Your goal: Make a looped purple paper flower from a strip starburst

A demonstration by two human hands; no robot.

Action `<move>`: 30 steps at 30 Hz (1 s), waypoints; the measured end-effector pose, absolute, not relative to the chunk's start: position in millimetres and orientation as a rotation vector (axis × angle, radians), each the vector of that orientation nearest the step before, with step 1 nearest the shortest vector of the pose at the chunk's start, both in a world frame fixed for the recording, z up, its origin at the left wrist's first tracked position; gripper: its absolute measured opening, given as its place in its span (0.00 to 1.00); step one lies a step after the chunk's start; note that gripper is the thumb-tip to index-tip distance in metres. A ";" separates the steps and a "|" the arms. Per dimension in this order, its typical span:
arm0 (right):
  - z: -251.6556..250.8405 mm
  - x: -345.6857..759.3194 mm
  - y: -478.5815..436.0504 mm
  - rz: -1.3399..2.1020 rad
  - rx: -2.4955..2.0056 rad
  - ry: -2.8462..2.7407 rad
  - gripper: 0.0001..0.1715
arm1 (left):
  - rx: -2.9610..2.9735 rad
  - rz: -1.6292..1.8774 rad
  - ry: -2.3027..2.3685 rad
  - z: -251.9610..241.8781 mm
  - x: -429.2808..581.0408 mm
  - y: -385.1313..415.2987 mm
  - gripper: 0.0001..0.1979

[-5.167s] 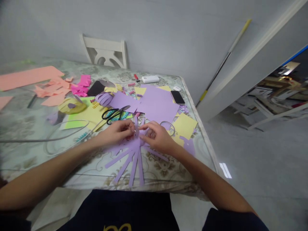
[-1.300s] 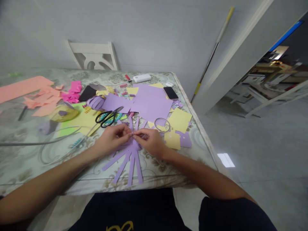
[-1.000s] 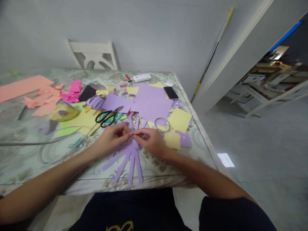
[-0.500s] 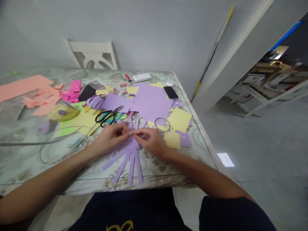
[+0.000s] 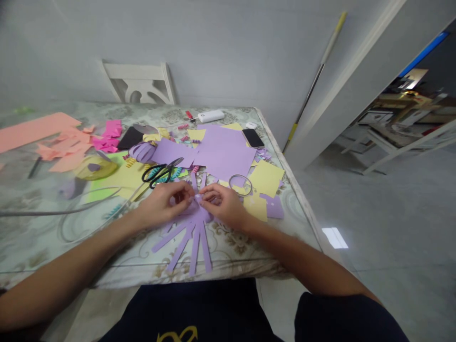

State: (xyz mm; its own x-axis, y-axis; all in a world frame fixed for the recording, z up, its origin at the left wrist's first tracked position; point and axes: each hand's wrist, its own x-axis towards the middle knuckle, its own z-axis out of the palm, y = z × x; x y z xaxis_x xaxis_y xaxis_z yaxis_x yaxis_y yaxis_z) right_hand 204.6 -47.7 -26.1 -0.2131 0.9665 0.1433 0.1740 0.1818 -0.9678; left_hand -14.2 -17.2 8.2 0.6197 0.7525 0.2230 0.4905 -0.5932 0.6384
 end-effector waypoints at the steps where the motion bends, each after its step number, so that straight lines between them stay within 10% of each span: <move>1: -26.4 204.3 -47.8 1.136 -1.120 -1.572 0.16 | 2.323 0.657 0.964 7.9 -14.1 -17.6 0.05; 30: -25.6 203.4 -51.0 1.151 -1.067 -1.673 0.15 | 2.430 0.558 0.913 2.0 -11.4 -19.6 0.11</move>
